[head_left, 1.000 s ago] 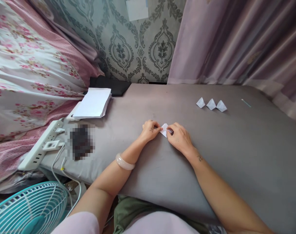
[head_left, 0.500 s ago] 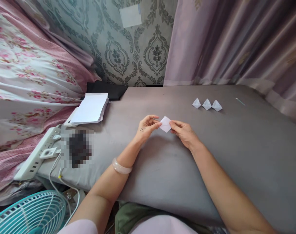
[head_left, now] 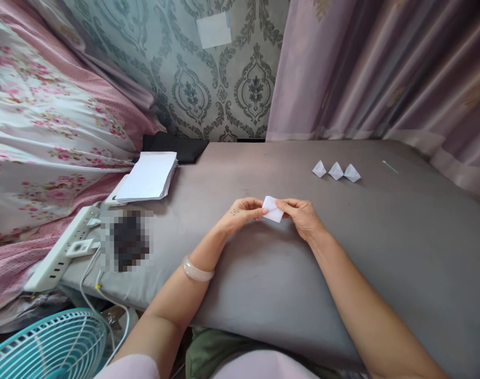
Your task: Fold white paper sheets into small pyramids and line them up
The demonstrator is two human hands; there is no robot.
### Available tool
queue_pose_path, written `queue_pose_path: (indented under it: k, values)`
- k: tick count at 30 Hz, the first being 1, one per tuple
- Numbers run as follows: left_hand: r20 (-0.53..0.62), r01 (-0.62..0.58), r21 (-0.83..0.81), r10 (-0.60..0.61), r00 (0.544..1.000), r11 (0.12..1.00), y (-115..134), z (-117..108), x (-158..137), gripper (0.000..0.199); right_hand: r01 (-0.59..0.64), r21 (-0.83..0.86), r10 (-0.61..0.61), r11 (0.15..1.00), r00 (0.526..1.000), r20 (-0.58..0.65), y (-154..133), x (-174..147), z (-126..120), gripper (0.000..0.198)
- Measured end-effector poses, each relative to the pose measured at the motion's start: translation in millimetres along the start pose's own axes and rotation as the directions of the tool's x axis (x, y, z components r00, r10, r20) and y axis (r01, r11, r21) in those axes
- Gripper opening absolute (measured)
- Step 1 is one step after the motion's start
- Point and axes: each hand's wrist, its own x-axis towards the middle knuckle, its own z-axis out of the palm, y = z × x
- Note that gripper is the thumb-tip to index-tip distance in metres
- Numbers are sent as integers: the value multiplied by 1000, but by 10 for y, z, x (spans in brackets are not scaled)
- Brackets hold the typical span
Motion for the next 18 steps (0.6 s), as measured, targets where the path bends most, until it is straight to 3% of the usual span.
queue_pose_path:
  k: [4, 9, 11, 14, 18]
  values:
    - [-56, -5, -24, 3, 998, 1000, -12, 53, 0, 32, -31, 71, 30, 997, 999, 18, -5, -6, 27, 35]
    - [-162, -35, -177, 6, 987, 983, -103, 179, 65, 35, -68, 166, 73, 984, 997, -25, 50, -21, 152, 38]
    - [-190, -48, -220, 5, 982, 974, -128, 208, 82, 36, -43, 147, 54, 988, 996, -69, 75, -28, 202, 39]
    - [-145, -11, -216, -21, 989, 976, -126, 205, 75, 36, 2, 66, 5, 998, 995, -99, 89, -30, 215, 39]
    - [-113, 65, -141, -81, 990, 988, -85, 136, 44, 40, 38, -157, -39, 987, 999, -4, 51, -30, 114, 40]
